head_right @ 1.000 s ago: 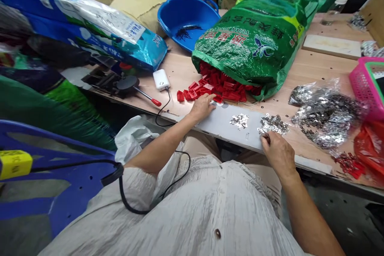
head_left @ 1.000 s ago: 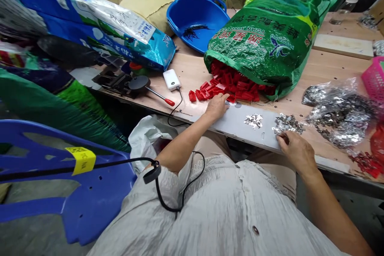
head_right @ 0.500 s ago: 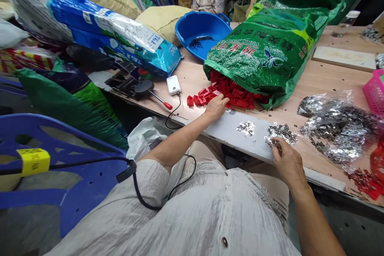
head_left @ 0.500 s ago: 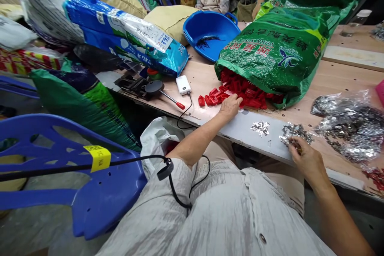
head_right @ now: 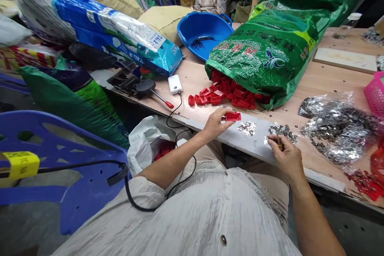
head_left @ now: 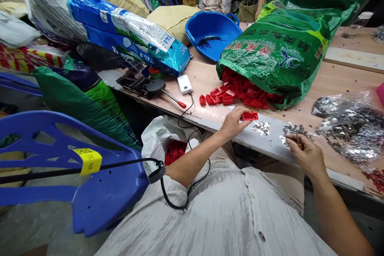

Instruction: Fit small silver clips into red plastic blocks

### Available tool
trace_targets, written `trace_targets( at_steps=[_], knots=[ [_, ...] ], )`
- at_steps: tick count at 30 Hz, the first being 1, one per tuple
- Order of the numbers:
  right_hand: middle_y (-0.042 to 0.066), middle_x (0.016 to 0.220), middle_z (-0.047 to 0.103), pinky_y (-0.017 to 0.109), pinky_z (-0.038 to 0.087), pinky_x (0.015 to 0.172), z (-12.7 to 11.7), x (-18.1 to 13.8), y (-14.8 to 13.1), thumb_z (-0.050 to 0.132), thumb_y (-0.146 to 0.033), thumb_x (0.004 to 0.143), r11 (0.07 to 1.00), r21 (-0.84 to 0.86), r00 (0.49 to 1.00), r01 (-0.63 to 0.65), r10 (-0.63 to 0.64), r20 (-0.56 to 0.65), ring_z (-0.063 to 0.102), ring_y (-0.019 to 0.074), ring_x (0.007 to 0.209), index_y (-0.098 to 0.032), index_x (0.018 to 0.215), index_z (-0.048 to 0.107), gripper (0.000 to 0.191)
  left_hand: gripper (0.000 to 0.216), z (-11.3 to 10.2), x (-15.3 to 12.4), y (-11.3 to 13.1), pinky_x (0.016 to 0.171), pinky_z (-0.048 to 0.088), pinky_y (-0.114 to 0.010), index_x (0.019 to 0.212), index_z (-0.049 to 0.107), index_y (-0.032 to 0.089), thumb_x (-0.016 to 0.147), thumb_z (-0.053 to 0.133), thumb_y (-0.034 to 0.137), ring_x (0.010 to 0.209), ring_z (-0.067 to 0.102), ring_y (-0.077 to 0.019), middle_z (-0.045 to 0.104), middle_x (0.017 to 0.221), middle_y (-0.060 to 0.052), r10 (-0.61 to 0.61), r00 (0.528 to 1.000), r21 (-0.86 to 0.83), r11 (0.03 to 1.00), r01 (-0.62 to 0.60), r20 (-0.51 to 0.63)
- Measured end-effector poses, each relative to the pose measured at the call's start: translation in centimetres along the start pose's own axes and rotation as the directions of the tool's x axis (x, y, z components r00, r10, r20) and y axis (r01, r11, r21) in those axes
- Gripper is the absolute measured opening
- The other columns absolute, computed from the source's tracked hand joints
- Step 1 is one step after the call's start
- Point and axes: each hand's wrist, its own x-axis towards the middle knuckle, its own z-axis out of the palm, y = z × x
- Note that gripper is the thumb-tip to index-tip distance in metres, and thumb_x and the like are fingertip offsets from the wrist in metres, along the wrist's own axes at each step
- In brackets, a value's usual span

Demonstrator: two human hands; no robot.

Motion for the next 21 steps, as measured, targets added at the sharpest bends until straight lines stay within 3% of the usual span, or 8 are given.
trace_targets(
  at_steps=[4,10,21],
  knots=[
    [0.003,0.083,0.070,0.029,0.047,0.061,1.2,0.0,-2.5,0.064,-0.051,0.083,0.995,0.087,0.998,0.056,-0.056,0.001,0.059,0.0154,0.063,-0.021,0.098,0.070,0.034,0.030,0.0,-1.4,1.9,0.086,0.054,-0.033,0.105,0.060,0.017,0.082,0.073,0.031,0.098,0.062,-0.0192,0.065,0.099,-0.007,0.087,0.996,0.036,0.996,-0.087,0.013],
    [0.003,0.080,0.070,0.029,0.046,0.065,2.6,0.1,-5.7,0.063,-0.047,0.087,0.966,-0.004,0.965,0.259,-0.259,-0.053,0.058,0.0157,0.066,-0.022,0.089,0.069,0.026,0.014,0.1,-2.6,4.0,0.081,0.054,-0.028,0.099,0.060,0.019,0.088,0.065,0.025,0.094,0.063,-0.0167,0.063,0.092,-0.005,0.151,0.988,0.085,0.984,-0.154,0.044],
    [0.005,0.089,0.072,0.033,0.050,0.072,3.4,0.3,-6.5,0.055,-0.034,0.094,0.865,-0.079,0.868,0.496,-0.493,0.050,0.065,0.0206,0.078,-0.024,0.093,0.067,0.015,0.014,0.6,-3.5,5.1,0.079,0.054,-0.026,0.098,0.059,0.020,0.084,0.063,0.020,0.091,0.063,-0.0155,0.063,0.089,-0.003,0.150,0.988,0.071,0.986,-0.152,0.039]
  ],
)
